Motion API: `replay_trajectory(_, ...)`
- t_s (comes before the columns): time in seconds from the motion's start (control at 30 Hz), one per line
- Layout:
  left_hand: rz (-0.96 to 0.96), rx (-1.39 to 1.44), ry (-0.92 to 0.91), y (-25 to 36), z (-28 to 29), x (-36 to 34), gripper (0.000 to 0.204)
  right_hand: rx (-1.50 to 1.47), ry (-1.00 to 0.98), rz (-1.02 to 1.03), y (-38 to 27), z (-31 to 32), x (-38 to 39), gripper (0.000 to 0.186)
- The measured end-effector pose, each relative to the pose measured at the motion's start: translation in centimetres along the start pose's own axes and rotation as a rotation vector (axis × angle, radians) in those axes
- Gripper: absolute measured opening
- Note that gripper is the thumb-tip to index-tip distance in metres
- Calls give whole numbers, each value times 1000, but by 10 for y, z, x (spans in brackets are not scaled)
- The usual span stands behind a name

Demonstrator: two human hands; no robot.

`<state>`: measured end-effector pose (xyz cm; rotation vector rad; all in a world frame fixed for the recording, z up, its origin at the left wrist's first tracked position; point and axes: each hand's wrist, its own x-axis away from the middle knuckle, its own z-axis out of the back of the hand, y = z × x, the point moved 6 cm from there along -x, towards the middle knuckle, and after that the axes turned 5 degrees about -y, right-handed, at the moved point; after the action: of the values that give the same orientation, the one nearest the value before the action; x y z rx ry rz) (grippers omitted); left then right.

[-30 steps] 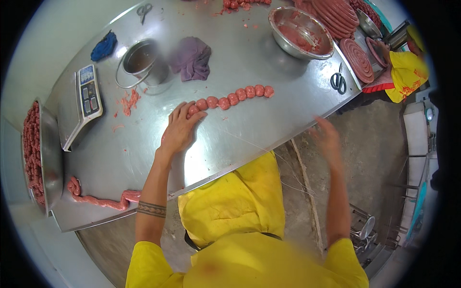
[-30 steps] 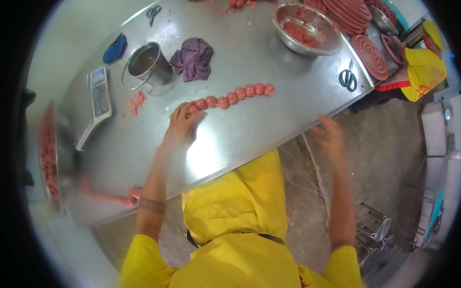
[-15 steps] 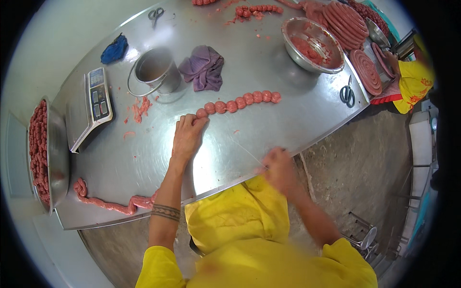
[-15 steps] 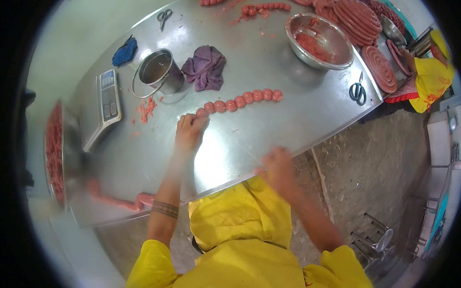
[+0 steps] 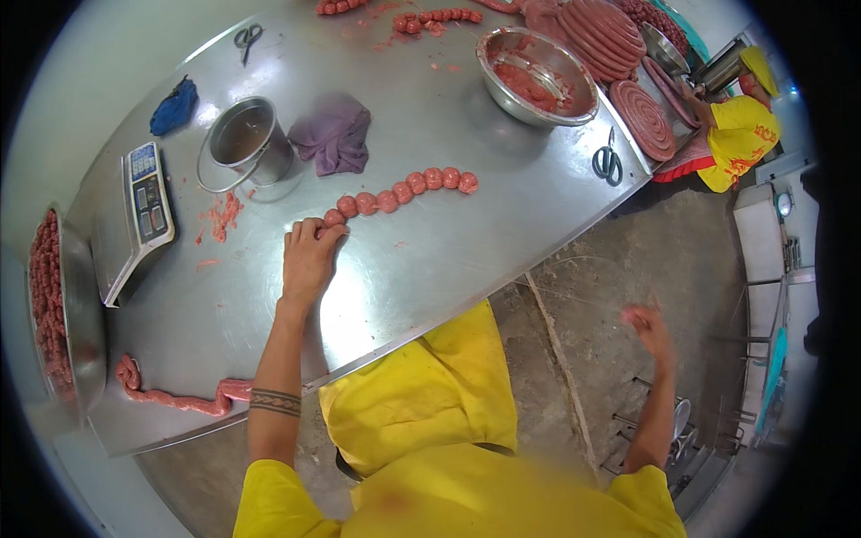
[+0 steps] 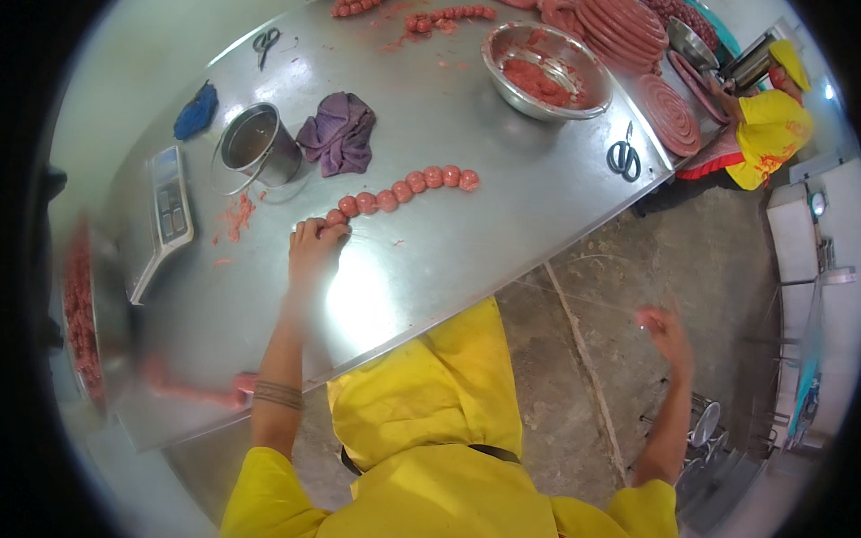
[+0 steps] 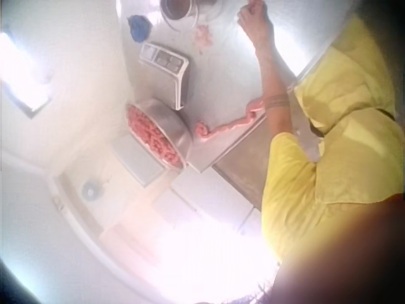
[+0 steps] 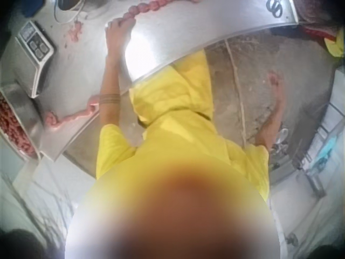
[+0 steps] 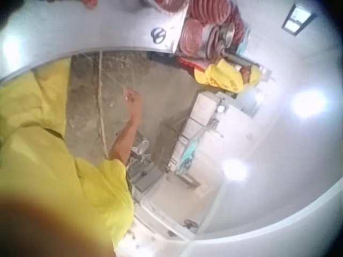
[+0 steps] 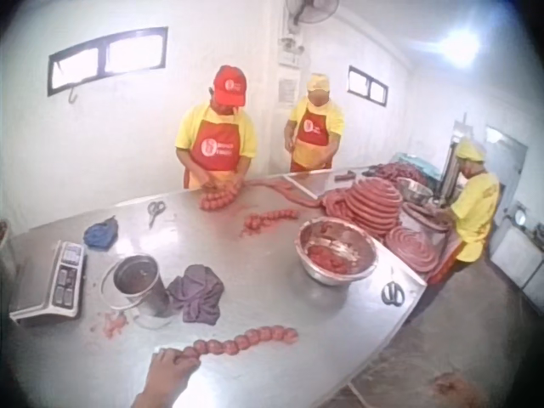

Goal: The person forms a long sausage casing filled with ground meat into individual links by hand, then uses scissors to cut the casing between links. The finished links are arranged on the stainless steel worktable.

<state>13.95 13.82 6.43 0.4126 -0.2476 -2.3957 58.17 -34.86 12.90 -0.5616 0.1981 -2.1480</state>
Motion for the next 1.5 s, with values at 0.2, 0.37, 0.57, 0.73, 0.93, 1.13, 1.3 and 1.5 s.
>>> replay_trajectory(0.2, 47, 5, -27, 1, -3, -3, 22, -1279, -492, -348, 98, -73, 130, 22)
replay_trajectory(0.37, -70, 89, -82, 5, 3, 6, 31, -2152, 491, 14, 102, -89, 30, 81)
replay_trajectory(0.57, 204, 542, 38, -21, 19, 36, 67, -979, -37, -360, -48, -25, -260, 90)
replay_trajectory(0.73, 382, 737, 182, -29, 12, 44, 73, 428, -42, 309, -349, -93, -326, 24)
replay_trajectory(0.93, 659, 780, 173, -42, 1, 49, 52, 404, -237, 698, -549, -209, -163, 55)
replay_trajectory(1.13, 612, 671, 247, -34, 1, 49, 26, -21, -772, 217, -258, -126, -48, 44)
replay_trajectory(1.3, 406, 411, 150, -14, 8, 41, 18, 111, -255, 269, -83, -9, 52, 20)
replay_trajectory(1.5, -140, 8, 13, 11, 14, 35, 22, -245, -212, -374, 37, -65, 91, 12)
